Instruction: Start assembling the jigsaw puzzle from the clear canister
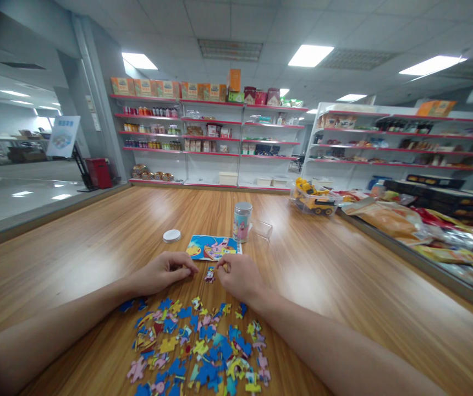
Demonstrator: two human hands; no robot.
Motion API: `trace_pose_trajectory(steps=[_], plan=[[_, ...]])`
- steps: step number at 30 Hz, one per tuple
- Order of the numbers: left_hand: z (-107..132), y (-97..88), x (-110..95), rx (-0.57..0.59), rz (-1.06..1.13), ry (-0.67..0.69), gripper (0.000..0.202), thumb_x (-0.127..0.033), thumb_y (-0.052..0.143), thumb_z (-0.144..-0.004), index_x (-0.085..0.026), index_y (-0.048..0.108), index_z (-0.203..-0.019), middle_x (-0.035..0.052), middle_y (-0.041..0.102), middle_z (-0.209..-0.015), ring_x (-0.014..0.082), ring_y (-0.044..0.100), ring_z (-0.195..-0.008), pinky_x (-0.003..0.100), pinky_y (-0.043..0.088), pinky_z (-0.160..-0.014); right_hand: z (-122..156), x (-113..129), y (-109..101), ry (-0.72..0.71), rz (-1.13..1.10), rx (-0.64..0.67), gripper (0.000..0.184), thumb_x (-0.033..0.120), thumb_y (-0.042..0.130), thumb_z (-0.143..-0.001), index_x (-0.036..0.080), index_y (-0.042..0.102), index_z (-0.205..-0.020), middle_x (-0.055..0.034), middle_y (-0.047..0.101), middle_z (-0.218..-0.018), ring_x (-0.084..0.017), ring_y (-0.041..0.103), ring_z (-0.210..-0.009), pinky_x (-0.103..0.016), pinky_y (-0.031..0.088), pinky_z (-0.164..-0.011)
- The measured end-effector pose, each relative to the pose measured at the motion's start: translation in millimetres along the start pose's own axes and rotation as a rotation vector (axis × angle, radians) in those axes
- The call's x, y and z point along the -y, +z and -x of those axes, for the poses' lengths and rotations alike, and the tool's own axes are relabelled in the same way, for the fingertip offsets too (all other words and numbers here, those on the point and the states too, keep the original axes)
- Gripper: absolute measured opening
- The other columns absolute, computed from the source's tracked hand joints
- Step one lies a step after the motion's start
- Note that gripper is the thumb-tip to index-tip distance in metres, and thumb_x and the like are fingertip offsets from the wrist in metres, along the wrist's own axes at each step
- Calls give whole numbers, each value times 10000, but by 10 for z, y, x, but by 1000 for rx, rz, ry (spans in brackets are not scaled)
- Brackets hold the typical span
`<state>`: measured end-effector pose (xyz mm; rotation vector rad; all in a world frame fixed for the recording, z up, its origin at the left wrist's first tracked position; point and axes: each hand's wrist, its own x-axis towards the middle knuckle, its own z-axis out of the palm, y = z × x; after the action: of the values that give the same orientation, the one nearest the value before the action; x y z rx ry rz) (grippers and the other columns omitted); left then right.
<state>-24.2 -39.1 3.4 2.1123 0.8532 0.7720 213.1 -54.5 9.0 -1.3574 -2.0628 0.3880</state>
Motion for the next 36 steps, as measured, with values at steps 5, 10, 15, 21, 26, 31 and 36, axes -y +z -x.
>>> trace_pose_trajectory(steps=[5,10,15,21,26,31,36], plan=[[1,3,-2,-6,-24,5,217,-218,538,-852,-129,714,-942,71,700,-908,181,623,-856,284,461,-778,15,32,-19,29,30,-4,204,145,542,-728,168,744,-735,-5,587,-558,-121,476,-527,-225,313,-529],[-5,6,2,-17,-47,21,215,-199,540,-840,-131,720,-936,69,705,-909,184,626,-859,290,461,-788,5,33,-16,26,44,12,200,165,552,-724,180,751,-742,-7,593,-561,-126,483,-529,-228,309,-527],[-5,16,21,-20,-37,22,210,-182,541,-831,-135,719,-933,68,705,-911,182,626,-860,292,464,-798,-8,14,-9,19,49,20,204,166,547,-726,181,749,-744,-9,600,-574,-126,492,-538,-227,310,-530],[-2,17,16,-19,-51,25,204,-184,551,-825,-130,721,-924,74,699,-894,182,620,-841,297,470,-801,-3,25,-8,20,58,18,201,175,549,-731,182,749,-746,-12,613,-588,-132,513,-557,-229,317,-538],[-10,18,4,-20,-81,51,197,-203,564,-828,-136,730,-910,70,692,-896,166,601,-801,272,462,-752,-12,32,-14,22,63,21,203,170,546,-728,180,748,-745,-13,617,-584,-132,516,-551,-229,316,-534],[7,-13,-50,36,-20,10,233,-316,616,-842,-119,731,-884,59,680,-777,143,569,-689,238,430,-638,2,37,-22,23,60,28,204,173,544,-731,185,748,-745,-11,626,-590,-130,517,-547,-226,316,-530],[19,-38,-56,96,29,-42,396,-433,617,-858,-94,669,-658,20,582,-596,104,477,-565,210,349,-534,6,33,-12,18,63,25,200,178,549,-731,188,748,-743,-10,628,-592,-129,513,-544,-225,320,-533]])
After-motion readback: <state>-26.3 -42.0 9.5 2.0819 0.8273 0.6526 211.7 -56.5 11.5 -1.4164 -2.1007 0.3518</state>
